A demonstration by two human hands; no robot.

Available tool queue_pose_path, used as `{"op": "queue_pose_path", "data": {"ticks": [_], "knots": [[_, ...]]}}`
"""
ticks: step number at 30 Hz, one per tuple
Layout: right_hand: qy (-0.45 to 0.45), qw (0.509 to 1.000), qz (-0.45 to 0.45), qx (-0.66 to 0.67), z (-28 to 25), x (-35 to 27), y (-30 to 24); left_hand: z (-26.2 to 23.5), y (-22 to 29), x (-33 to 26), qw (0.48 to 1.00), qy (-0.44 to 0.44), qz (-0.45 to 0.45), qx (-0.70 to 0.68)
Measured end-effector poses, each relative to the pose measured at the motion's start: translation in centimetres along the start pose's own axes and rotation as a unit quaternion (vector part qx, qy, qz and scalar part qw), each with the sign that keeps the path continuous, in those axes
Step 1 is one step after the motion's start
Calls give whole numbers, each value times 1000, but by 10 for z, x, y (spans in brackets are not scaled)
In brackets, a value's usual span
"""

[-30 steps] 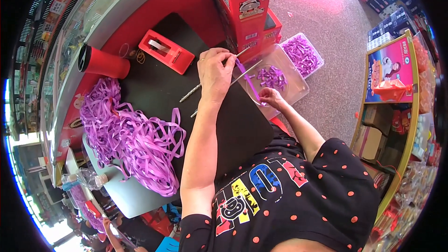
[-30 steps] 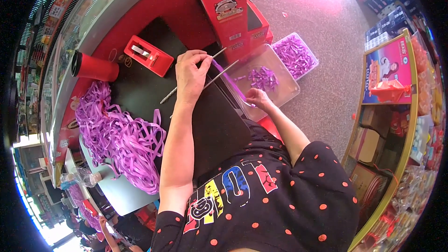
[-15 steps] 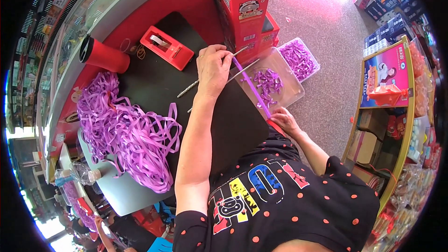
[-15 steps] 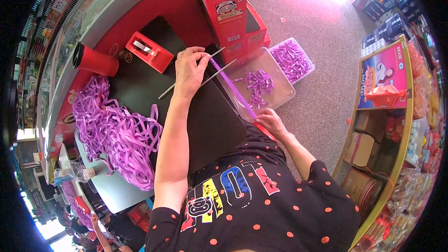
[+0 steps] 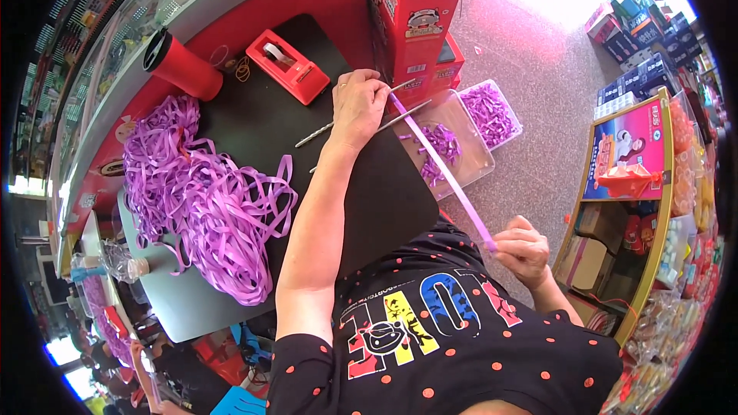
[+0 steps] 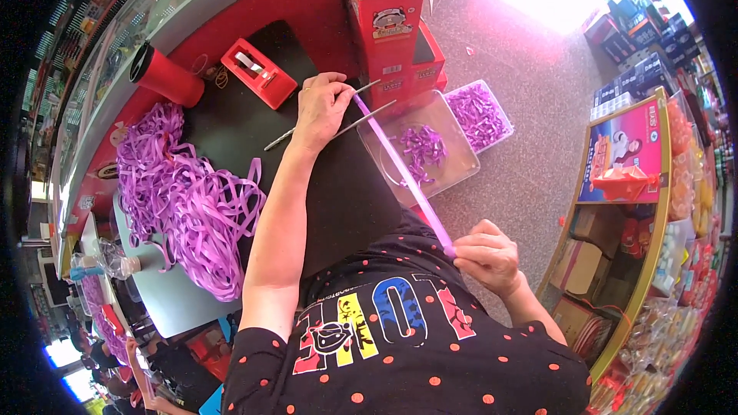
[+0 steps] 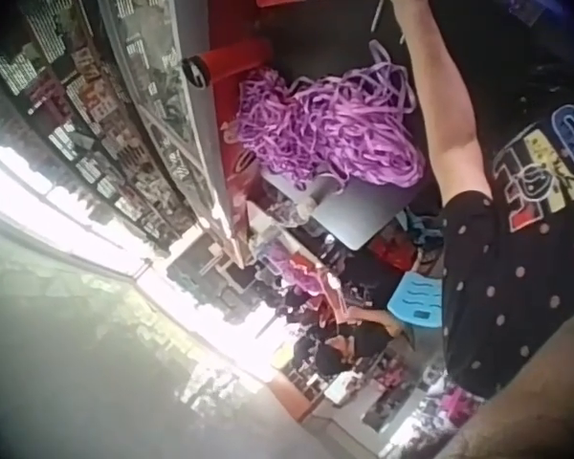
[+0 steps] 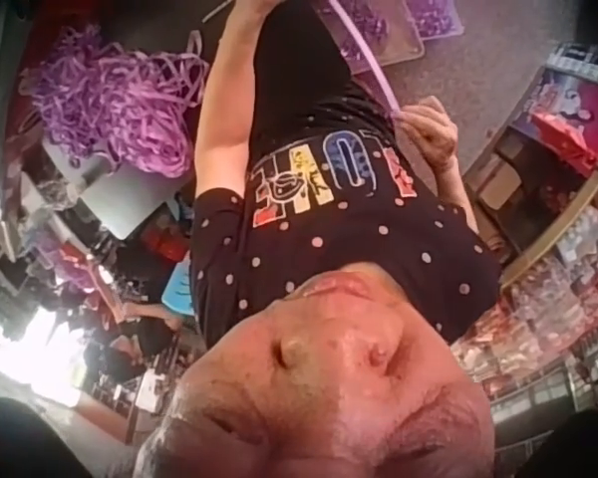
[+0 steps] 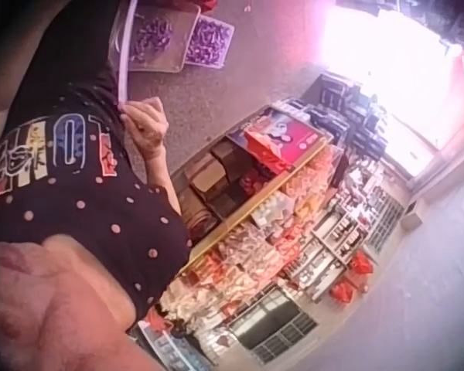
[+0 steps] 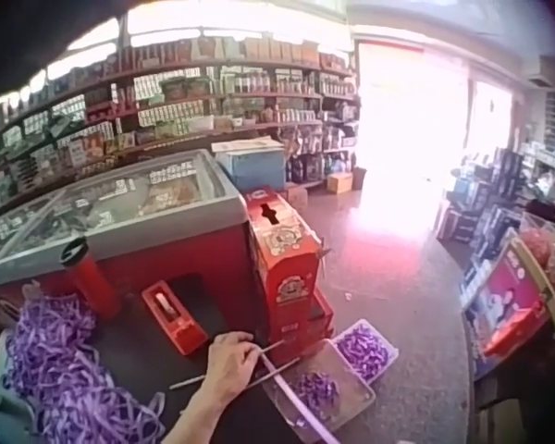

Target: Wrapping purple ribbon around two parallel sticks to create multi-loop bows.

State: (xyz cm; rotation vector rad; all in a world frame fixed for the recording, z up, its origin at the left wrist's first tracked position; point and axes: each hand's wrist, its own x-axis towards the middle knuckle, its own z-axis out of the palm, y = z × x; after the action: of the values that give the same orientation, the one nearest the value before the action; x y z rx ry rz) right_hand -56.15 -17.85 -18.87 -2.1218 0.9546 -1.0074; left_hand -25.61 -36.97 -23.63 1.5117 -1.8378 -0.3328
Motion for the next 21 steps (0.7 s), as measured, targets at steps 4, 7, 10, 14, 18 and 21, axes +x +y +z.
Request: {"op": "queue_pose_path", "data": {"ticks": [4,7,10,14,18,21], "knots": [[21,996,81,-27,-21,27,-32,0,-3,0,1000,3,2,6],[44,992,-1,120,-34,50,-35,4,-1,0,1000,21,4,-2],[-10,974,-99,203,-46,84,-27,2,1,2,1000,26,12,-3],[-13,936,-136,326,-26,161,-23,-2,-4,-2,999,35,8,8],[-36,939,-87,331,0,271,-17,-1,0,-2,1000,30,3,-2],[-55,943,-75,319,42,350,24,-2,6,1,999,27,3,-29]]}}
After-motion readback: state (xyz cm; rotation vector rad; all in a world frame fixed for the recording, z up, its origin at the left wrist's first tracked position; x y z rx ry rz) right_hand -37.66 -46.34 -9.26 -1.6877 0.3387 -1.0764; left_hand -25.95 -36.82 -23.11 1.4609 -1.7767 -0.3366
